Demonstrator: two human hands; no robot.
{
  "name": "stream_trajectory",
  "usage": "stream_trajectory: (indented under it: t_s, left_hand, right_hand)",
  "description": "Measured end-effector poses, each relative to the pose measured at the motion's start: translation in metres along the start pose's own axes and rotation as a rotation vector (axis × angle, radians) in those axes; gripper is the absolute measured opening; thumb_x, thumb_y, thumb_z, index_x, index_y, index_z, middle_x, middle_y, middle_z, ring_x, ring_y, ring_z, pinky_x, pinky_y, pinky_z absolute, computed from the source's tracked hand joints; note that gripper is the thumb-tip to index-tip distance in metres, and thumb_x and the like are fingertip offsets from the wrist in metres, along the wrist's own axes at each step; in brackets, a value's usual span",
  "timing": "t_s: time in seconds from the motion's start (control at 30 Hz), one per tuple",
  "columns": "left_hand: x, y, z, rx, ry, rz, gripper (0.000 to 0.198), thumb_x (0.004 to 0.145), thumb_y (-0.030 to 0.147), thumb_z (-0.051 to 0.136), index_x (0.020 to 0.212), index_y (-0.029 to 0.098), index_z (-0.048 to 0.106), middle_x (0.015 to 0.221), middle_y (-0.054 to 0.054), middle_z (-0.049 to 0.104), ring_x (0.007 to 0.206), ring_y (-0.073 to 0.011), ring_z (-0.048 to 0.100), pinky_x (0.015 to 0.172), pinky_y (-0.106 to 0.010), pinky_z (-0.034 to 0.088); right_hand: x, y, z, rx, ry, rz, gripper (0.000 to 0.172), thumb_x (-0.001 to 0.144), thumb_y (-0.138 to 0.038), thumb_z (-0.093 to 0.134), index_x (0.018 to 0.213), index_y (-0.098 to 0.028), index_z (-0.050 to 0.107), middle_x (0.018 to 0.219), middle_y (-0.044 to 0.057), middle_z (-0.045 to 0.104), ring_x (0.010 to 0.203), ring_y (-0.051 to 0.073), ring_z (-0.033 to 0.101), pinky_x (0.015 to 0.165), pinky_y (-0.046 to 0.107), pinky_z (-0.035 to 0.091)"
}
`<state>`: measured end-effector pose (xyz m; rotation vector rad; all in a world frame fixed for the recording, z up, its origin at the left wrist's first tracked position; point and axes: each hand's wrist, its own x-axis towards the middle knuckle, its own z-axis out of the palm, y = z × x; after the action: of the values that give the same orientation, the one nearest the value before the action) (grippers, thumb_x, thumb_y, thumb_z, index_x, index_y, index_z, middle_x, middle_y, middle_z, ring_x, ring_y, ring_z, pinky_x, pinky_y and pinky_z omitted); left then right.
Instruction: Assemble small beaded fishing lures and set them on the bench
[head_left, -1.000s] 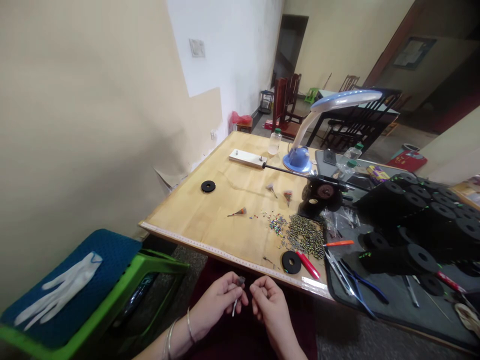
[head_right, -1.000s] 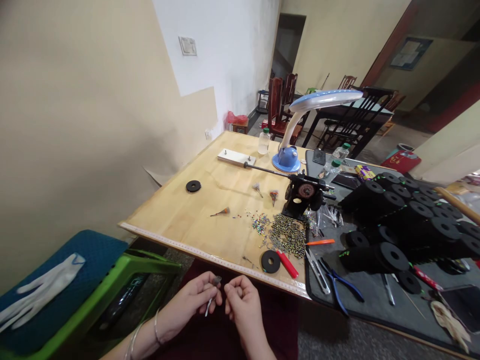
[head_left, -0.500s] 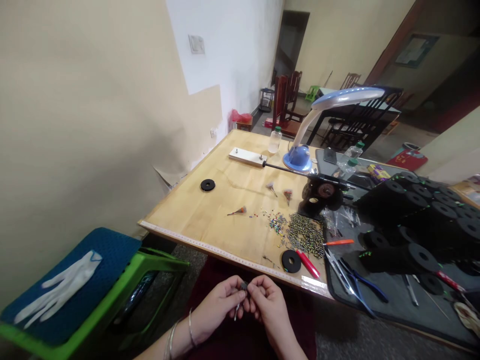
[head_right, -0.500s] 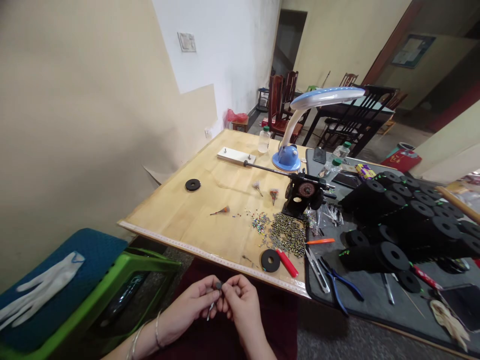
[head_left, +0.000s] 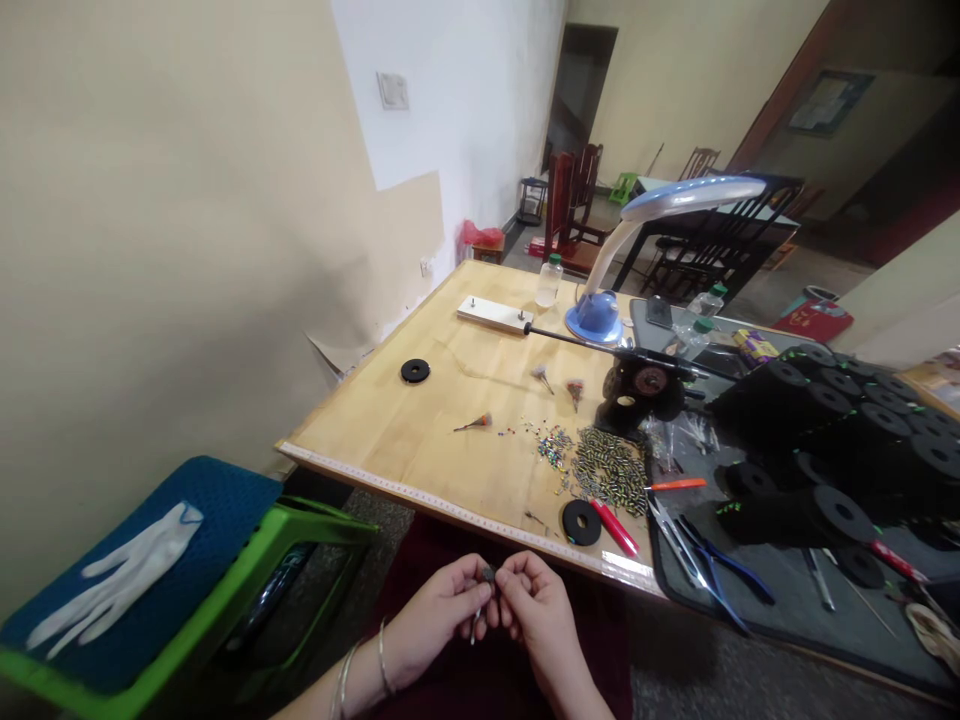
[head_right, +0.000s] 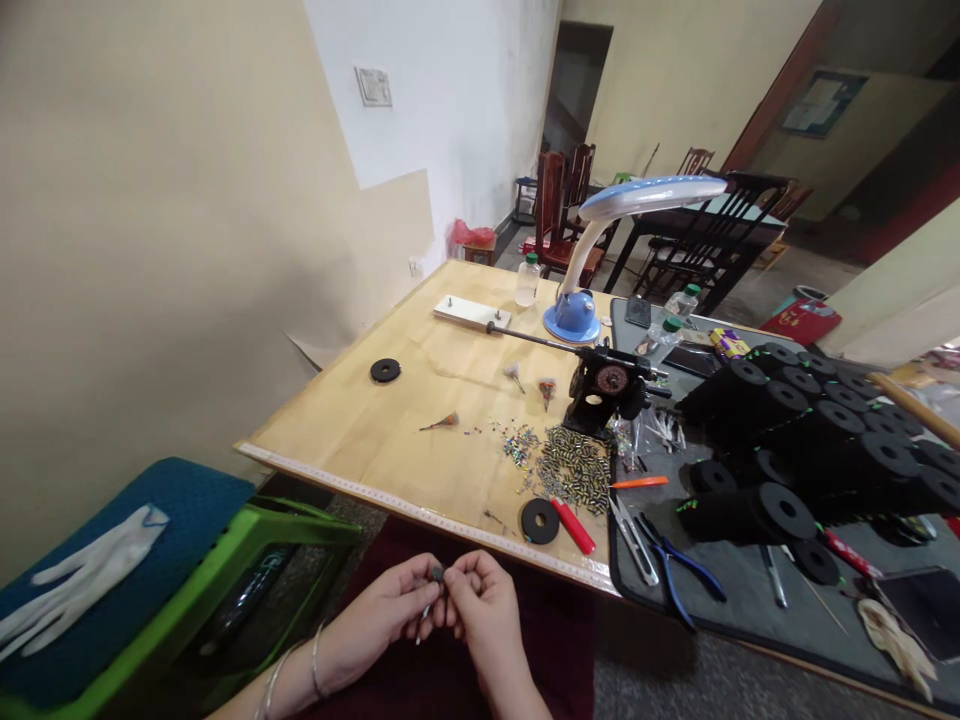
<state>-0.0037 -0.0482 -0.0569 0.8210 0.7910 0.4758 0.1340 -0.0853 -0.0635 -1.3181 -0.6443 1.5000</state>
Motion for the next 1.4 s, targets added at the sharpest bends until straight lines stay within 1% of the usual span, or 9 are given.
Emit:
stream_trajectory:
  t_s: [0.23,0.37,0.5,0.67,0.83,1.1,1.4]
  left_hand:
    - [-0.002,0.005,0.005,-0.036,0.019,-0.015,0.032,0.074,0.044,0.068,0.075,0.016,0.052,0.06,0.002,0.059,0.049,-0.0077,0.047,0.05,-0.021,0.03]
    - [-0.004,0.007,0.008,-0.061,0.051,-0.036,0.033,0.072,0.043,0.07,0.076,0.016,0.052,0.06,0.002,0.059,0.051,-0.0076,0.047,0.051,-0.021,0.03]
    - [-0.001,0.004,0.006,-0.032,0.107,-0.021,0.031,0.071,0.041,0.07,0.075,0.017,0.051,0.057,0.005,0.055,0.049,-0.0071,0.043,0.05,-0.021,0.029]
    - [0.001,0.003,0.003,0.023,0.178,0.028,0.03,0.072,0.041,0.068,0.072,0.018,0.05,0.055,0.006,0.05,0.048,-0.0073,0.039,0.05,-0.021,0.028]
    - [-0.001,0.007,0.005,0.05,0.251,0.067,0.031,0.072,0.043,0.067,0.074,0.018,0.049,0.057,0.007,0.049,0.051,-0.0084,0.04,0.051,-0.022,0.03]
    - [0.0,0.007,0.004,0.149,0.262,0.152,0.029,0.075,0.043,0.065,0.072,0.019,0.048,0.058,0.006,0.049,0.052,-0.0096,0.041,0.053,-0.023,0.036]
    - [-0.002,0.004,0.002,0.259,0.271,0.218,0.027,0.079,0.043,0.062,0.074,0.019,0.05,0.061,0.004,0.05,0.057,-0.012,0.047,0.055,-0.023,0.04]
  right_hand:
    - [0.002,0.006,-0.002,0.018,-0.001,-0.023,0.044,0.069,-0.058,0.07,0.067,-0.018,0.049,0.037,-0.008,0.049,0.032,0.005,0.037,0.035,0.016,0.021]
    - [0.0,0.004,-0.001,-0.023,0.028,-0.005,0.046,0.068,-0.06,0.069,0.068,-0.018,0.05,0.04,-0.007,0.051,0.032,0.004,0.032,0.035,0.016,0.021]
    - [-0.002,0.0,0.001,-0.065,0.043,0.004,0.048,0.066,-0.062,0.069,0.068,-0.018,0.05,0.038,-0.009,0.046,0.032,0.003,0.028,0.035,0.016,0.02]
    - [-0.005,0.001,0.0,-0.12,0.058,-0.012,0.048,0.068,-0.063,0.067,0.067,-0.018,0.049,0.04,-0.008,0.049,0.032,0.004,0.031,0.036,0.016,0.022]
    - [-0.009,0.005,0.001,-0.126,0.013,0.025,0.048,0.068,-0.063,0.067,0.067,-0.02,0.047,0.038,-0.008,0.049,0.03,0.003,0.028,0.034,0.016,0.018]
    - [-0.01,0.008,0.004,-0.106,0.0,0.055,0.047,0.068,-0.063,0.067,0.066,-0.02,0.046,0.037,-0.008,0.05,0.029,0.003,0.026,0.034,0.017,0.015]
    - [-0.009,0.005,0.004,-0.104,0.019,0.07,0.048,0.067,-0.063,0.067,0.066,-0.02,0.047,0.037,-0.008,0.049,0.029,0.003,0.027,0.034,0.017,0.015]
